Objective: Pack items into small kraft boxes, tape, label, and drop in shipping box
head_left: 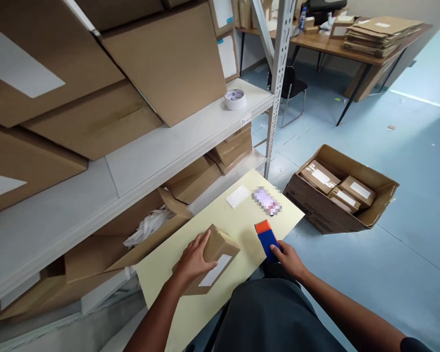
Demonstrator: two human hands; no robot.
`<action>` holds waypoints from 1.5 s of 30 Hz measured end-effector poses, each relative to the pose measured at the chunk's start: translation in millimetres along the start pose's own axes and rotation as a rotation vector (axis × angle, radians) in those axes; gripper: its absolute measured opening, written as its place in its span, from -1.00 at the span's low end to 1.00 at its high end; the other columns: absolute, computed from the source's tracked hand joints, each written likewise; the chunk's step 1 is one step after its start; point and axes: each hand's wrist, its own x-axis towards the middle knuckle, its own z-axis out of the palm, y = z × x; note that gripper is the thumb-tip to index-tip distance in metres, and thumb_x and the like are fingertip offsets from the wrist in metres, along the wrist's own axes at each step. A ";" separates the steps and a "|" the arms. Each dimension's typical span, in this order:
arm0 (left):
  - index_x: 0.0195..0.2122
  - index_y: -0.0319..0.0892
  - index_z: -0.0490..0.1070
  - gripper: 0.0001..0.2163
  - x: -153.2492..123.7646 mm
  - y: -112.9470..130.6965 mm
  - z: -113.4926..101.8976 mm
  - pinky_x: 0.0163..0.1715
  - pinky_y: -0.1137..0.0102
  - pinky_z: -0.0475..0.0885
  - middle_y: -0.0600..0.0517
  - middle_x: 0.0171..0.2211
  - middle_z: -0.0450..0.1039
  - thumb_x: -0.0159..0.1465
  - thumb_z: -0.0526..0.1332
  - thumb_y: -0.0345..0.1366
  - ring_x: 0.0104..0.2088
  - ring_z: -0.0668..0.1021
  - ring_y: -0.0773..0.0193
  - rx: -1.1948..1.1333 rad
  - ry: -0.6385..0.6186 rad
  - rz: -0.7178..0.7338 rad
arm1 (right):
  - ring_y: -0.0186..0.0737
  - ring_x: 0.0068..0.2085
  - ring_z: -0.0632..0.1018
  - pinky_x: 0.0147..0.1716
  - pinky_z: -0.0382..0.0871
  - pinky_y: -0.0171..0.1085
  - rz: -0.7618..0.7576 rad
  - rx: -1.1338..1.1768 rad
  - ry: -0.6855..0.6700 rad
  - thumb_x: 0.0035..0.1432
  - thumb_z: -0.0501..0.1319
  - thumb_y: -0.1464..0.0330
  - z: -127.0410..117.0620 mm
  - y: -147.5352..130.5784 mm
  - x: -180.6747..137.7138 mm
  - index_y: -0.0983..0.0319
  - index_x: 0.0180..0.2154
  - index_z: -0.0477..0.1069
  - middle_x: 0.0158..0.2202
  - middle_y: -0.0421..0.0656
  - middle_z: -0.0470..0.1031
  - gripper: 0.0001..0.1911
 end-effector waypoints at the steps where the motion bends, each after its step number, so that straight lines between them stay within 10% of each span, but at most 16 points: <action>1: 0.49 -0.01 -0.12 -0.01 2.7 -7.2 -4.8 0.20 0.11 0.34 -0.15 0.44 0.07 0.08 0.36 -0.08 0.33 0.31 -0.15 -0.112 -0.052 0.001 | -0.14 -0.33 0.49 -0.33 0.35 -0.23 -0.003 0.015 -0.014 0.25 0.06 -0.08 -1.0 -3.4 1.2 0.22 -0.29 0.44 -0.37 -0.14 0.51 -0.49; 6: 0.47 -0.08 -0.02 -0.16 10.6 -30.3 -16.2 0.18 0.21 0.40 -0.09 0.41 0.16 0.19 0.25 -0.10 0.32 0.36 -0.03 -0.551 -0.226 -0.057 | -0.17 -0.36 0.46 -0.36 0.32 -0.25 -0.027 0.069 -0.079 0.25 0.08 -0.12 -8.3 -21.0 3.5 0.21 -0.32 0.43 -0.41 -0.18 0.47 -0.47; 15: 0.34 -0.16 0.26 -0.42 8.5 -21.5 -3.3 0.19 0.18 0.37 -0.12 0.28 0.38 0.28 0.11 -0.18 0.24 0.46 0.02 -0.544 -0.021 -0.309 | -0.16 -0.37 0.44 -0.39 0.31 -0.26 -0.116 0.060 -0.184 0.15 0.16 -0.20 -16.3 -43.6 -16.8 0.21 -0.33 0.42 -0.43 -0.17 0.43 -0.42; 20: 0.18 -0.17 0.41 -0.52 8.0 40.9 -4.4 0.19 0.18 0.36 -0.16 0.19 0.46 0.36 0.06 0.00 0.20 0.48 0.05 -0.766 0.258 -0.226 | -0.16 -0.35 0.44 -0.38 0.29 -0.27 -0.208 -0.024 -0.285 0.19 0.17 -0.15 -22.1 -51.1 -14.7 0.20 -0.24 0.46 -0.38 -0.17 0.48 -0.47; 25: 0.02 -0.21 0.54 -0.48 6.1 120.0 -11.7 -0.18 0.31 0.47 -0.14 -0.16 0.62 0.31 0.15 0.12 -0.15 0.59 0.11 -1.127 -0.010 -0.085 | -0.20 -0.39 0.42 -0.39 0.24 -0.28 -0.335 -0.168 -0.431 0.25 0.18 -0.05 -28.2 -45.6 -3.9 0.19 -0.16 0.46 -0.38 -0.20 0.49 -0.56; 29: -0.24 -0.24 0.60 -0.54 2.2 140.5 -4.2 -0.34 0.37 0.37 -0.04 -0.37 0.59 0.26 0.20 0.11 -0.35 0.54 0.20 -1.104 0.037 -0.164 | -0.19 -0.38 0.45 -0.37 0.26 -0.27 -0.375 -0.219 -0.475 0.27 0.19 0.00 -25.1 -38.3 1.3 0.18 -0.12 0.47 -0.35 -0.18 0.54 -0.60; 39: -0.43 -0.16 0.56 -0.64 18.6 84.3 -17.6 -0.47 0.42 0.25 0.05 -0.56 0.49 0.24 0.16 0.02 -0.48 0.47 0.24 -0.750 0.321 -0.451 | -0.22 -0.43 0.46 -0.43 0.21 -0.29 -0.212 -0.279 -0.512 0.20 0.23 -0.01 -17.7 -20.6 19.3 0.22 -0.24 0.48 -0.42 -0.19 0.51 -0.59; 45: -0.37 -0.13 0.59 -0.76 80.5 41.3 -33.0 -0.43 0.40 0.19 0.06 -0.54 0.50 0.18 0.20 -0.11 -0.39 0.52 0.23 -0.277 0.096 -0.452 | -0.28 -0.46 0.40 -0.49 0.17 -0.33 -0.051 -0.101 -0.484 0.14 0.20 -0.14 -2.8 -11.1 59.9 0.24 -0.42 0.42 -0.52 -0.22 0.43 -0.45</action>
